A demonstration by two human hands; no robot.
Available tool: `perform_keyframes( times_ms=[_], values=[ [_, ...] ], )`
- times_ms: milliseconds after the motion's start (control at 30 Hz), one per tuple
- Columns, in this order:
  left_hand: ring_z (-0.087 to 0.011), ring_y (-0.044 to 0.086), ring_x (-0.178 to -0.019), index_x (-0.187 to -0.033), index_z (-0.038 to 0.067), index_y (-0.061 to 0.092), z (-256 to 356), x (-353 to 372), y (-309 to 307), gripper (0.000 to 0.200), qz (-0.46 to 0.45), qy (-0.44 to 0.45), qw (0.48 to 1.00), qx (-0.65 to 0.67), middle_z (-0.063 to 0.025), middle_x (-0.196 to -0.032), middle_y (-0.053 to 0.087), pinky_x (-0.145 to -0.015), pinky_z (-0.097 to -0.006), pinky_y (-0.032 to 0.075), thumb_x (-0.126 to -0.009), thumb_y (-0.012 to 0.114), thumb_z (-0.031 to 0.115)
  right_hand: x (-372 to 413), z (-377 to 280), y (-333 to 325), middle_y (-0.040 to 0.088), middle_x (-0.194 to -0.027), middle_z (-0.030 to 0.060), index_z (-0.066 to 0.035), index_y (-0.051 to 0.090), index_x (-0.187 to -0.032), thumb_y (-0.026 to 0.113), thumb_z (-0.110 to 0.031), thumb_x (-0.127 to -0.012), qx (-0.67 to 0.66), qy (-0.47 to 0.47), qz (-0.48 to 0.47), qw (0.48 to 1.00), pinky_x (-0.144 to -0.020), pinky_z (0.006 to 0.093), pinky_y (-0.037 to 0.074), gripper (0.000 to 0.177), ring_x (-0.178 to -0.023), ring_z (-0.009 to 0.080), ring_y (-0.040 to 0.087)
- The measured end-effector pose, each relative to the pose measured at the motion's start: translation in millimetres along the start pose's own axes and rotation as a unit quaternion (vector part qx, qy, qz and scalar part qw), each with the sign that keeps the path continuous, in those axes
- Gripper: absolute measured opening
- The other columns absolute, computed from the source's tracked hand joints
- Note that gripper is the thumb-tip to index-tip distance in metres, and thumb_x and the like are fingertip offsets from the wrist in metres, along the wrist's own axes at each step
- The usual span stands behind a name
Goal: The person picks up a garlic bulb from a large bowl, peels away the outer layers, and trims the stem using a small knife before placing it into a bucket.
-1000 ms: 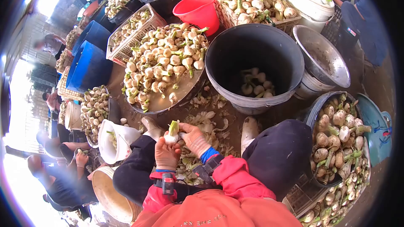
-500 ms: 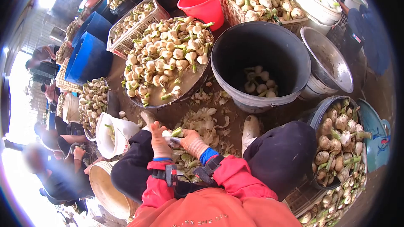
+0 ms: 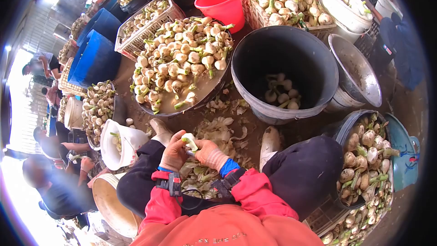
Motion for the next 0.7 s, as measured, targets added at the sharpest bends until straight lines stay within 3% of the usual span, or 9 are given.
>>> perform_keyframes(
  times_ms=[167,267,367,500,567,600,633,667,700],
  values=[
    [-0.0267,0.057,-0.094,-0.116,0.007,0.041,6,12,-15,0.034,0.087,0.114,0.989,0.029,-0.0127,-0.108,0.055,-0.076,-0.0445,0.05,-0.084,0.053,0.003,10,-31,-22,0.064,-0.099,0.0079,-0.006,0.06,-0.112,0.062,0.0,-0.074,0.038,0.044,0.084,0.995,-0.077,0.0276,0.046,0.039,-0.084,0.0161,0.059],
    [-0.028,0.057,-0.092,-0.116,0.008,0.042,0,23,-29,0.033,0.17,0.163,0.97,-0.054,-0.0128,-0.111,0.053,-0.071,-0.0435,0.052,-0.084,0.052,0.003,3,-24,-20,0.064,-0.099,0.0074,-0.003,0.061,-0.11,0.064,0.002,-0.075,-0.074,-0.064,0.102,0.99,-0.075,0.0251,0.048,0.036,-0.084,0.0134,0.059],
    [-0.0277,0.057,-0.095,-0.114,0.008,0.045,-14,20,-26,0.029,0.093,0.135,0.981,0.105,-0.0122,-0.111,0.053,-0.073,-0.0434,0.052,-0.086,0.053,0.007,0,-7,-8,0.064,-0.094,0.0056,-0.002,0.063,-0.104,0.065,0.002,-0.076,-0.175,-0.021,0.048,0.983,-0.072,0.0235,0.049,0.029,-0.083,0.0121,0.059],
    [-0.0249,0.054,-0.104,-0.122,0.006,0.045,-2,28,-6,0.035,0.04,0.07,0.992,0.1,-0.0127,-0.116,0.053,-0.083,-0.0402,0.047,-0.089,0.054,0.013,9,-11,-3,0.064,-0.092,0.0038,0.002,0.062,-0.103,0.061,-0.001,-0.078,-0.293,0.012,-0.005,0.956,-0.07,0.0216,0.049,0.025,-0.08,0.0082,0.057],
    [-0.0224,0.053,-0.104,-0.127,0.004,0.042,4,32,7,0.045,0.045,0.086,0.995,0.013,-0.0115,-0.115,0.053,-0.083,-0.0367,0.047,-0.088,0.058,0.02,6,-8,-4,0.064,-0.091,0.004,0.002,0.063,-0.1,0.059,0.001,-0.078,-0.342,0.033,0.027,0.939,-0.072,0.023,0.049,0.022,-0.081,0.0092,0.057],
    [-0.0205,0.053,-0.099,-0.129,0.004,0.04,8,33,4,0.051,0.054,0.151,0.977,-0.142,-0.01,-0.111,0.054,-0.081,-0.0346,0.047,-0.087,0.06,0.025,7,-8,-4,0.064,-0.091,0.004,0.002,0.063,-0.1,0.059,0.001,-0.078,-0.344,0.033,0.027,0.938,-0.072,0.023,0.049,0.022,-0.081,0.0092,0.057],
    [-0.0185,0.054,-0.094,-0.131,0.004,0.039,17,43,19,0.057,0.063,0.211,0.931,-0.292,-0.0085,-0.107,0.055,-0.08,-0.0325,0.047,-0.085,0.062,0.029,10,-20,-3,0.063,-0.09,0.0041,0.002,0.063,-0.099,0.06,0.001,-0.079,-0.207,-0.005,0.022,0.978,-0.071,0.0232,0.049,0.021,-0.081,0.0096,0.057],
    [-0.0151,0.052,-0.077,-0.122,0.008,0.048,22,48,26,0.051,0.113,0.242,0.913,-0.309,-0.0041,-0.095,0.054,-0.068,-0.0284,0.045,-0.083,0.063,0.036,12,-30,1,0.063,-0.089,0.0043,0.001,0.063,-0.098,0.06,0.0,-0.079,-0.065,-0.045,0.012,0.997,-0.07,0.0234,0.049,0.019,-0.082,0.01,0.058],
    [-0.0151,0.052,-0.077,-0.122,0.008,0.048,26,42,23,0.051,0.116,0.243,0.913,-0.307,-0.0041,-0.095,0.054,-0.068,-0.0284,0.045,-0.083,0.063,0.036,12,-28,6,0.063,-0.089,0.0043,0.001,0.063,-0.098,0.06,0.0,-0.079,-0.064,-0.045,0.009,0.997,-0.07,0.0234,0.049,0.019,-0.082,0.01,0.058]
  ],
)
Point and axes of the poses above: each hand's wrist, its own x-axis away from the middle knuckle, its own y-axis out of the palm, z = x × y, the point moved 9 cm from there along -x, towards the middle knuckle
